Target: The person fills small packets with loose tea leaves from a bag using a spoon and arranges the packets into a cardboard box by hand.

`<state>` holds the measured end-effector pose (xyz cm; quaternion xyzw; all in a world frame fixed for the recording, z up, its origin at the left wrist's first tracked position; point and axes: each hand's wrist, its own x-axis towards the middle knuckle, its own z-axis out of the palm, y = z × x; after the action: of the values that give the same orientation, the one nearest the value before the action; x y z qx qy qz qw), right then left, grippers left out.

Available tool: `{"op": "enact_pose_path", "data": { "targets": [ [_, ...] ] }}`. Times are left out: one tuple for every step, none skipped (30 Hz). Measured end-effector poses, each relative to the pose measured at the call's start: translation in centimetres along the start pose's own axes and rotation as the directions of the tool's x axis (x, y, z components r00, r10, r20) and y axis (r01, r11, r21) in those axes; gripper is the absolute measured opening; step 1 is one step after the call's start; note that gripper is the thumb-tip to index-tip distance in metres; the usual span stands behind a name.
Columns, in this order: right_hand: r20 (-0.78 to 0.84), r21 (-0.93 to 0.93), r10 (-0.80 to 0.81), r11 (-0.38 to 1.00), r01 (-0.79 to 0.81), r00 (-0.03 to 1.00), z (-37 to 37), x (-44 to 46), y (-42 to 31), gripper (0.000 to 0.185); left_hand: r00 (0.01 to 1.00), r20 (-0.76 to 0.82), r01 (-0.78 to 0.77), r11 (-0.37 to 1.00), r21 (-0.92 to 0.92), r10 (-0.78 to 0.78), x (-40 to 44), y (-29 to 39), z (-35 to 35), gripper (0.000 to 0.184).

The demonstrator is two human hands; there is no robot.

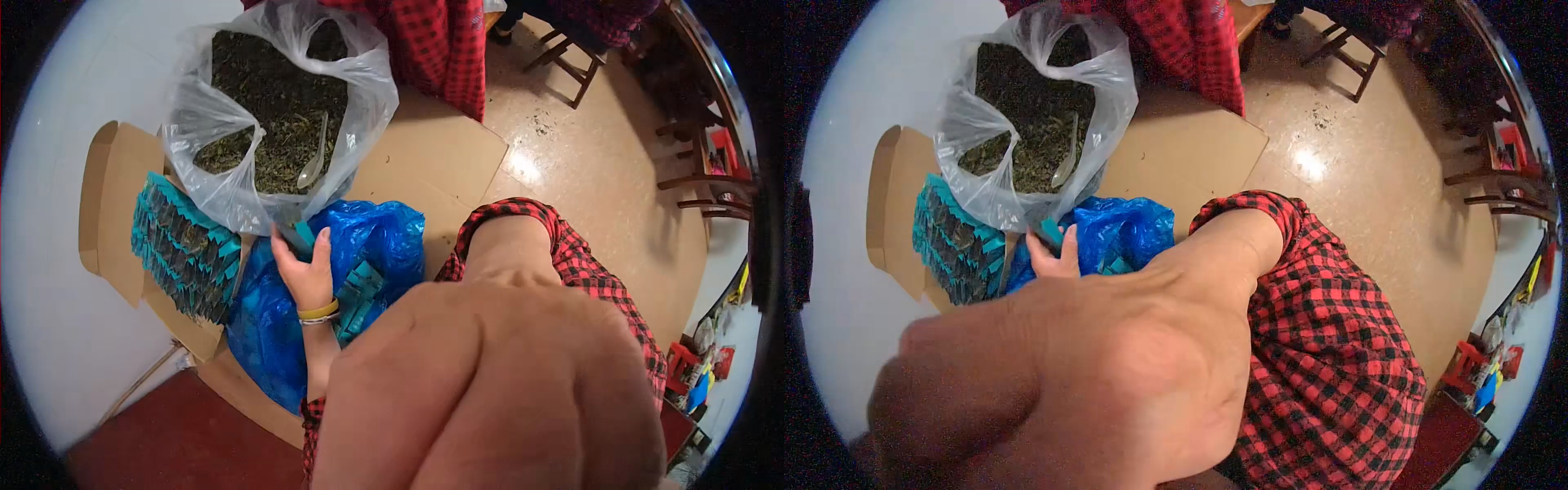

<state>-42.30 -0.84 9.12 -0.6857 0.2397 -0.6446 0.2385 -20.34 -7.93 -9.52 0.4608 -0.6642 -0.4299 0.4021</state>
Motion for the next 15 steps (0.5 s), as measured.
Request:
{"op": "enact_pose_path", "data": {
  "targets": [
    [0.015,-0.005,0.008,1.0,-0.008,1.0,0.3,0.4,0.4,0.012,1.0,0.0,-0.028,1.0,0.009,0.028,-0.3,-0.4,0.0,0.07],
    [0.033,-0.011,0.012,1.0,-0.012,0.999,1.3,0.4,0.1,0.012,1.0,-0.012,-0.024,1.0,0.004,0.024,-0.4,-0.9,-0.1,0.07],
    [0.052,-0.014,0.015,1.0,-0.014,0.999,2.2,2.2,1.8,0.013,1.0,0.0,-0.024,0.999,0.045,0.024,-0.5,-1.2,-0.3,0.069],
    [0.072,-0.014,0.018,1.0,-0.017,0.997,2.0,2.6,2.1,0.013,1.0,0.011,-0.021,0.996,0.088,0.02,-0.6,-1.3,-0.5,0.068],
    [0.091,-0.015,0.02,1.0,-0.019,0.996,1.6,1.7,0.8,0.013,1.0,0.022,-0.02,0.991,0.13,0.017,-0.6,-1.4,-0.7,0.067],
    [0.11,-0.019,0.022,1.0,-0.02,0.994,2.5,2.8,1.6,0.013,1.0,0.008,-0.015,0.992,0.125,0.014,-0.5,-1.4,-0.8,0.067],
    [0.124,-0.026,0.026,0.999,-0.023,0.992,2.5,2.6,1.1,0.013,1.0,0.003,-0.008,0.996,0.092,0.007,-0.5,-1.0,-0.9,0.065],
    [0.136,-0.035,0.03,0.999,-0.026,0.99,2.5,3.1,1.5,0.013,1.0,0.002,0.0,0.998,0.059,0.0,-0.5,-0.6,-0.9,0.064],
    [0.145,-0.043,0.036,0.999,-0.03,0.989,2.6,2.3,0.4,0.014,1.0,0.002,0.008,1.0,0.027,-0.008,-0.6,-0.3,-1.0,0.062],
    [0.153,-0.049,0.043,0.998,-0.036,0.987,3.3,2.8,0.9,0.014,1.0,-0.001,0.015,1.0,0.028,-0.015,-0.8,0.2,-1.1,0.062],
    [0.161,-0.053,0.049,0.998,-0.041,0.986,3.6,3.6,1.9,0.014,1.0,0.004,0.007,0.999,0.032,-0.007,-0.9,0.7,-1.2,0.062],
    [0.172,-0.056,0.051,0.998,-0.042,0.984,1.8,2.9,0.4,0.014,1.0,0.006,-0.004,0.999,0.038,0.003,-1.0,1.3,-1.3,0.061],
    [0.186,-0.056,0.049,0.998,-0.039,0.981,1.8,2.6,0.8,0.014,1.0,0.002,-0.015,0.999,0.045,0.015,-0.9,2.0,-1.5,0.06],
    [0.202,-0.056,0.046,0.998,-0.035,0.978,2.3,3.0,0.9,0.015,1.0,-0.004,-0.028,0.998,0.05,0.028,-0.9,2.6,-1.7,0.06],
    [0.221,-0.056,0.039,0.998,-0.027,0.975,2.7,3.5,1.0,0.015,0.999,-0.012,-0.042,0.998,0.056,0.043,-0.8,3.4,-2.0,0.059]
  ]
}}
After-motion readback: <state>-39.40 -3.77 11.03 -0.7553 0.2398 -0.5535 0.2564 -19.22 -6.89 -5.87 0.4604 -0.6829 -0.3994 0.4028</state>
